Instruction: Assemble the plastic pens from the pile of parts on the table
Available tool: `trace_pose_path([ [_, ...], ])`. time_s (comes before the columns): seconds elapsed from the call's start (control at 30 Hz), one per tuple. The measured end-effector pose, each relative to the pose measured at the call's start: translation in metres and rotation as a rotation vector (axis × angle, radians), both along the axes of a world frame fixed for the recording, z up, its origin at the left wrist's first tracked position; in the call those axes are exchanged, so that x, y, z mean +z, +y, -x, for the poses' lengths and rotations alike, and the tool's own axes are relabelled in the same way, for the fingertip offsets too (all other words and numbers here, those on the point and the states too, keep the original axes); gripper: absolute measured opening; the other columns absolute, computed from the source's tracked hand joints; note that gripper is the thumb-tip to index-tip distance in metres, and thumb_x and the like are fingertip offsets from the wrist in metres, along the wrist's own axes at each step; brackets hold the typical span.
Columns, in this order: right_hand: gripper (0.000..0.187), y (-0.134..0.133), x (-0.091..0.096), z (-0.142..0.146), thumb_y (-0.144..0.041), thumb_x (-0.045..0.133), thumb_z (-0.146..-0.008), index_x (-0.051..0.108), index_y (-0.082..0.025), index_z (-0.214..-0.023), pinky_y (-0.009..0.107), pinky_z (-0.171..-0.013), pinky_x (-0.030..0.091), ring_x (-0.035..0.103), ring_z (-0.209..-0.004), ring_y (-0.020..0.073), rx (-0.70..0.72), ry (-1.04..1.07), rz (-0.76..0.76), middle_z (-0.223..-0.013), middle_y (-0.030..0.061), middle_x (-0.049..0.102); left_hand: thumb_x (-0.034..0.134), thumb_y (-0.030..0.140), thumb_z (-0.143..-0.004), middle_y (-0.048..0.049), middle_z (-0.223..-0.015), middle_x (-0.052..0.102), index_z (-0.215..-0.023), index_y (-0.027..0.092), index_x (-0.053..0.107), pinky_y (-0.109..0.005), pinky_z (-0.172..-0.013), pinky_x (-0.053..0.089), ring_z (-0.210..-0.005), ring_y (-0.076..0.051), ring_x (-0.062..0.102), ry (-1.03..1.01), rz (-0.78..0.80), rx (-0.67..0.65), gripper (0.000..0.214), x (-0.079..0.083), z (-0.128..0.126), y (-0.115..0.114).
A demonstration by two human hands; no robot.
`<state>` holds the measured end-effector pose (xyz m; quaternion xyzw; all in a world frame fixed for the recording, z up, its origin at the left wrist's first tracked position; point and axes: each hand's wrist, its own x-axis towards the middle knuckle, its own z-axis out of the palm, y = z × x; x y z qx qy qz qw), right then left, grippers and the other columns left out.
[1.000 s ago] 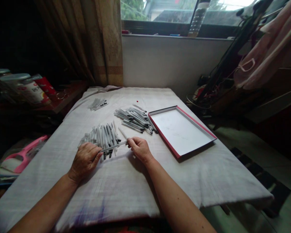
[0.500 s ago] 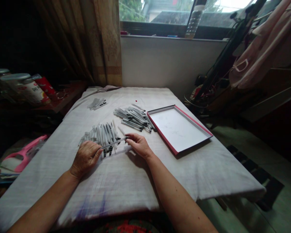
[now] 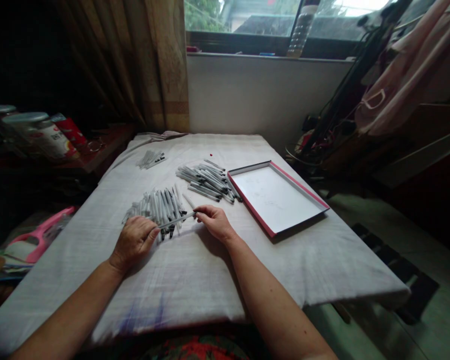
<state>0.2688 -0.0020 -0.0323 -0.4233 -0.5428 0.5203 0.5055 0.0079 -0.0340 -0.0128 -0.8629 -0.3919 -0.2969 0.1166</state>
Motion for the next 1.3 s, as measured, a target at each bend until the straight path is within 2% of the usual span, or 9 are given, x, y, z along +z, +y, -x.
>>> trace_pose_path([
  [0.23, 0.019, 0.002, -0.006, 0.004, -0.030, 0.074, -0.068, 0.079, -0.021, -0.084, 0.030, -0.072, 0.051, 0.064, -0.071, 0.0152, -0.035, 0.029, -0.046, -0.079, 0.0019, 0.075, 0.043, 0.030, -0.098, -0.0004, -0.066, 0.061, -0.069, 0.021, 0.057, -0.037, -0.082, 0.043, -0.067, -0.017, 0.055, -0.084, 0.061, -0.042, 0.033, 0.002, 0.001, -0.001],
  [0.57, 0.015, -0.002, 0.000, 0.005, -0.028, 0.076, -0.068, 0.080, -0.023, -0.082, 0.032, -0.077, 0.052, 0.065, -0.076, 0.0177, -0.110, 0.028, -0.104, -0.080, 0.0025, 0.076, 0.042, 0.030, -0.097, 0.0009, -0.062, 0.064, -0.062, 0.022, 0.057, -0.038, -0.086, 0.042, -0.064, -0.016, 0.058, -0.114, 0.147, -0.058, 0.038, 0.004, 0.000, -0.003],
  [0.67, 0.018, -0.002, 0.002, 0.005, -0.031, 0.077, -0.067, 0.080, -0.022, -0.082, 0.031, -0.074, 0.053, 0.065, -0.073, 0.0167, -0.117, 0.039, -0.090, -0.078, 0.0024, 0.075, 0.043, 0.031, -0.096, 0.0009, -0.059, 0.063, -0.059, 0.022, 0.056, -0.038, -0.086, 0.042, -0.062, -0.016, 0.058, -0.121, 0.174, -0.070, 0.040, 0.007, -0.002, -0.004],
  [0.83, 0.022, -0.005, 0.005, 0.005, -0.034, 0.074, -0.072, 0.080, -0.020, -0.087, 0.027, -0.060, 0.051, 0.062, -0.062, 0.0139, -0.091, 0.048, -0.060, -0.072, 0.0023, 0.074, 0.043, 0.033, -0.095, 0.0005, -0.059, 0.062, -0.057, 0.022, 0.056, -0.038, -0.087, 0.042, -0.063, -0.016, 0.059, -0.278, 0.270, -0.092, 0.042, 0.009, -0.004, -0.004],
  [1.0, 0.016, -0.006, 0.005, 0.008, -0.032, 0.077, -0.068, 0.080, -0.023, -0.081, 0.032, -0.075, 0.054, 0.066, -0.075, 0.0178, -0.110, 0.051, -0.108, -0.079, 0.0031, 0.075, 0.043, 0.034, -0.094, 0.0010, -0.055, 0.058, -0.050, 0.021, 0.050, -0.037, -0.085, 0.042, -0.060, -0.015, 0.057, -0.337, 0.358, -0.083, 0.047, 0.009, -0.001, -0.005],
  [1.13, 0.015, -0.007, 0.004, 0.011, -0.033, 0.077, -0.069, 0.080, -0.023, -0.080, 0.035, -0.079, 0.054, 0.067, -0.079, 0.0195, -0.156, 0.022, -0.169, -0.081, 0.0040, 0.075, 0.042, 0.038, -0.094, 0.0007, -0.052, 0.056, -0.048, 0.021, 0.046, -0.036, -0.081, 0.043, -0.059, -0.015, 0.055, -0.397, 0.438, -0.067, 0.049, 0.013, -0.001, -0.006],
  [1.3, 0.020, -0.007, 0.004, 0.013, -0.037, 0.075, -0.072, 0.080, -0.023, -0.085, 0.031, -0.063, 0.053, 0.063, -0.066, 0.0169, -0.143, 0.025, -0.107, -0.074, 0.0032, 0.074, 0.040, 0.045, -0.094, 0.0012, -0.047, 0.047, -0.046, 0.021, 0.042, -0.030, -0.061, 0.042, -0.052, -0.014, 0.049, -0.491, 0.584, -0.054, 0.054, 0.014, -0.002, -0.007],
])
